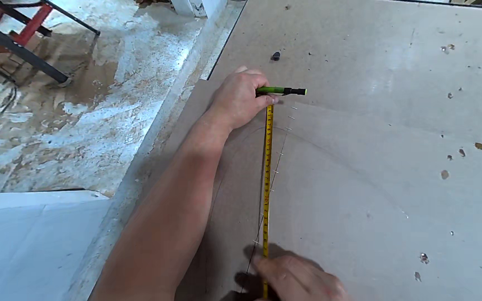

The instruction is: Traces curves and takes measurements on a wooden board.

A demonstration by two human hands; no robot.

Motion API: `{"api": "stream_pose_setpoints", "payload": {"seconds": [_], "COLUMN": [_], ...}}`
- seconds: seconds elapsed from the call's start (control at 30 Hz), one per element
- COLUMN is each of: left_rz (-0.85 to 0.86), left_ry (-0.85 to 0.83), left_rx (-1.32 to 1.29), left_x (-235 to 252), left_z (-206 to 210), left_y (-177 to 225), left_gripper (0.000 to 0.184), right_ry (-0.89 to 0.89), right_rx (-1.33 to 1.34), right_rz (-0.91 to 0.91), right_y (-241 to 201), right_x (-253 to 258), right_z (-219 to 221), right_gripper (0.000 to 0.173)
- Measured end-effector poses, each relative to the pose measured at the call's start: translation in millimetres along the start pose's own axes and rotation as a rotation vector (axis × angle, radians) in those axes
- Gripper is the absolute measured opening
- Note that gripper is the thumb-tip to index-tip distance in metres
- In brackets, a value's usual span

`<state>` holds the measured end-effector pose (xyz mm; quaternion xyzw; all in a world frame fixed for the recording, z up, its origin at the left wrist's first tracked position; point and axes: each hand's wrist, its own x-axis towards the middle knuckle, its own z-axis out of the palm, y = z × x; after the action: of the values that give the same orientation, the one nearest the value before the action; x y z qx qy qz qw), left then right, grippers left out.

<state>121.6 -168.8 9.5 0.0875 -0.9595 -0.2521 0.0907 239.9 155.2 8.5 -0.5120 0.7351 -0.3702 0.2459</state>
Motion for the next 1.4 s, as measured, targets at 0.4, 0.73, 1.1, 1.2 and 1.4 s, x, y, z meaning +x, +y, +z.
{"api": "stream_pose_setpoints", "payload": {"seconds": [0.4,0.73,1.1,1.2,1.4], "left_rz": [0.030,0.030,0.040,0.060,0.075], "left_ry": [-0.095,-0.106,-0.103,-0.100,0.428], "left_rx": [-0.014,-0.012,-0.037,-0.034,0.153], "left_x": [0.7,0.3,1.5,2.2,-11.8], "left_z": [-0.6,-1.1,0.9,2.1,7.2], "left_y": [7.6,7.1,3.0,3.3,0.6], "left_gripper": [0.023,0.022,0.019,0.020,0.025], "right_ry": [-0.300,-0.284,-0.196,-0.124,-0.003], "right_rx": [-0.127,-0.112,-0.071,-0.149,-0.174], "right_rz": [-0.235,-0.247,-0.021,0.175,0.416], "right_y": [-5.4,-2.3,-28.9,-51.2,-74.1], "right_x": [-4.4,-4.2,17.5,31.2,38.2], "right_z": [15.6,15.8,22.3,34.3,50.6], "right_gripper": [0.054,0.050,0.062,0.061,0.049]}}
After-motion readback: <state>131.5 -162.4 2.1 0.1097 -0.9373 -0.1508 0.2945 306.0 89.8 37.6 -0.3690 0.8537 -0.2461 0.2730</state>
